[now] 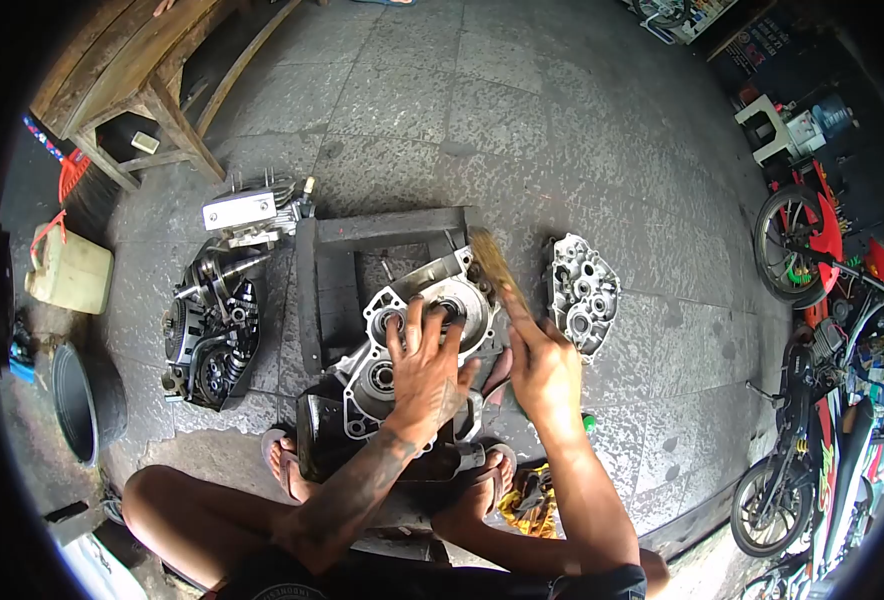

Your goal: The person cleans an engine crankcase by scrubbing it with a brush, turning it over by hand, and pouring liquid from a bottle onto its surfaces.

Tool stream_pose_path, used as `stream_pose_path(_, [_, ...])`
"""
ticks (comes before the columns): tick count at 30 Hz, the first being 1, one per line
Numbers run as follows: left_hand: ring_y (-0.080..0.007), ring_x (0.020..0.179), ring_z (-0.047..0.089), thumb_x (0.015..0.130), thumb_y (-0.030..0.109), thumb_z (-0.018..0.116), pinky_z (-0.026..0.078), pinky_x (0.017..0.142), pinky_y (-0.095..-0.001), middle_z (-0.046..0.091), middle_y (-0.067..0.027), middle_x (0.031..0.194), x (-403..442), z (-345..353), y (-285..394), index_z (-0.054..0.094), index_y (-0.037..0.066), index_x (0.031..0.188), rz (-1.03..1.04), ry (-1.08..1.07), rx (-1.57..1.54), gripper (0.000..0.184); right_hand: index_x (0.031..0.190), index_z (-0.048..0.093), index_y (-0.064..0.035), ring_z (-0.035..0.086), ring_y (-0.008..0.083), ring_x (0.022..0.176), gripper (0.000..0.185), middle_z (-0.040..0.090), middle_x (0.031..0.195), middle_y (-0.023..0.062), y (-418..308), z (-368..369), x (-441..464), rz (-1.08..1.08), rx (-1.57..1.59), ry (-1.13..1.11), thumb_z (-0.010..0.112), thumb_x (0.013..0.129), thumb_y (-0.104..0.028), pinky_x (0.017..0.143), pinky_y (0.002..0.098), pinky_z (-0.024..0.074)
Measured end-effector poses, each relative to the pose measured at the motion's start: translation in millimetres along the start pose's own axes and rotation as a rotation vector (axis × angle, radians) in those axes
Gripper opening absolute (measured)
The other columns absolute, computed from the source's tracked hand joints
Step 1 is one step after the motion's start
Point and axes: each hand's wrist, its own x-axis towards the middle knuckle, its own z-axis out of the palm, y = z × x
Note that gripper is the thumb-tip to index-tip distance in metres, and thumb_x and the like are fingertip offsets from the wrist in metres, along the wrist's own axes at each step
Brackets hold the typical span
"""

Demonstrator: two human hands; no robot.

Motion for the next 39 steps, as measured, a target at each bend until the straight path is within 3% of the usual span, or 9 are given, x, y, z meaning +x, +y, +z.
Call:
stream_pose_path(4, [-0.0328,0.127,0.046,0.079,0.012,0.067,0.024,0.114,-0.0558,0.060,-0.0121,0.113,13.4,1.9,-8.1,0.065,0.003,0.106,-0.015,0.087,-0.095,0.029,0.138,0.059,-0.0264,0.065,0.0417,0.068,0.050,0.065,0.082,0.0225,7.8,25.9,35.7,-0.086,-0.053,-0.050,0.062,0.091,-0.010,0.063,0.0484,0.0526])
stream_pose_path(9, [-0.0325,0.127,0.046,0.082,0.022,0.066,0.024,0.111,-0.0557,0.061,-0.0105,0.111,16.0,-0.5,-9.4,0.068,0.002,0.106,-0.029,0.020,-0.113,0.031,0.136,0.061,-0.0252,0.066,0.0407,0.068,0.050,0.065,0.077,0.0240,15.4,20.7,22.7,-0.127,0.000,-0.045,0.062,0.090,-0.007,0.064,0.0480,0.0545])
stream_pose_path(15, [-0.0274,0.119,0.048,0.081,0.016,0.069,0.025,0.110,-0.0541,0.060,-0.0056,0.111,20.7,-5.1,-12.1,0.068,0.005,0.113,-0.014,0.037,-0.105,0.034,0.133,0.063,-0.0250,0.067,0.0409,0.069,0.049,0.067,0.083,0.0221,15.1,42.3,73.3,-0.181,-0.091,-0.077,0.060,0.089,-0.004,0.064,0.0476,0.0548])
stream_pose_path(25, [-0.0279,0.113,0.049,0.079,0.031,0.070,0.027,0.107,-0.0547,0.059,-0.0087,0.107,22.8,-1.0,-18.6,0.069,0.000,0.100,0.028,0.042,-0.150,0.037,0.133,0.061,-0.0207,0.064,0.0416,0.070,0.042,0.065,0.080,0.0245,4.4,42.6,81.3,-0.232,0.028,-0.123,0.060,0.093,-0.011,0.060,0.0490,0.0509])
stream_pose_path(28, [-0.0272,0.112,0.050,0.079,0.031,0.070,0.027,0.106,-0.0538,0.059,-0.0087,0.108,23.5,-0.1,-20.1,0.069,0.001,0.102,0.002,0.018,-0.177,0.038,0.137,0.060,-0.0219,0.067,0.0412,0.080,0.050,0.068,0.105,0.0236,19.0,2.4,44.4,-0.312,0.005,-0.145,0.059,0.090,-0.003,0.068,0.0446,0.0565])
stream_pose_path(31, [-0.0275,0.111,0.050,0.079,0.027,0.070,0.027,0.106,-0.0530,0.059,-0.0085,0.107,17.5,2.0,-16.2,0.069,0.000,0.103,0.029,0.056,-0.191,0.036,0.135,0.061,-0.0222,0.066,0.0412,0.072,0.047,0.069,0.086,0.0222,12.3,19.7,62.6,-0.167,-0.130,-0.237,0.062,0.090,-0.008,0.064,0.0465,0.0546])
stream_pose_path(33, [-0.0277,0.111,0.050,0.079,0.025,0.069,0.028,0.105,-0.0529,0.059,-0.0087,0.106,23.0,-3.0,-16.9,0.069,0.000,0.104,0.047,0.052,-0.174,0.035,0.134,0.061,-0.0223,0.065,0.0411,0.069,0.046,0.065,0.076,0.0229,18.4,56.5,97.7,-0.306,-0.122,-0.118,0.063,0.090,-0.011,0.061,0.0481,0.0517])
stream_pose_path(35, [-0.0273,0.112,0.050,0.079,0.023,0.069,0.028,0.105,-0.0530,0.059,-0.0084,0.106,24.2,-4.6,-21.1,0.069,0.000,0.103,0.032,0.043,-0.205,0.033,0.133,0.062,-0.0226,0.066,0.0417,0.070,0.045,0.067,0.079,0.0223,2.2,29.9,81.9,-0.188,-0.123,-0.219,0.063,0.090,-0.009,0.062,0.0479,0.0530])
stream_pose_path(39, [-0.0267,0.110,0.049,0.079,0.021,0.067,0.028,0.105,-0.0527,0.059,-0.0074,0.104,18.8,1.4,-18.4,0.069,0.000,0.101,0.022,0.035,-0.188,0.031,0.137,0.060,-0.0261,0.066,0.0418,0.072,0.049,0.068,0.082,0.0212,30.3,9.7,45.4,-0.355,0.022,-0.122,0.062,0.091,-0.009,0.064,0.0474,0.0539])
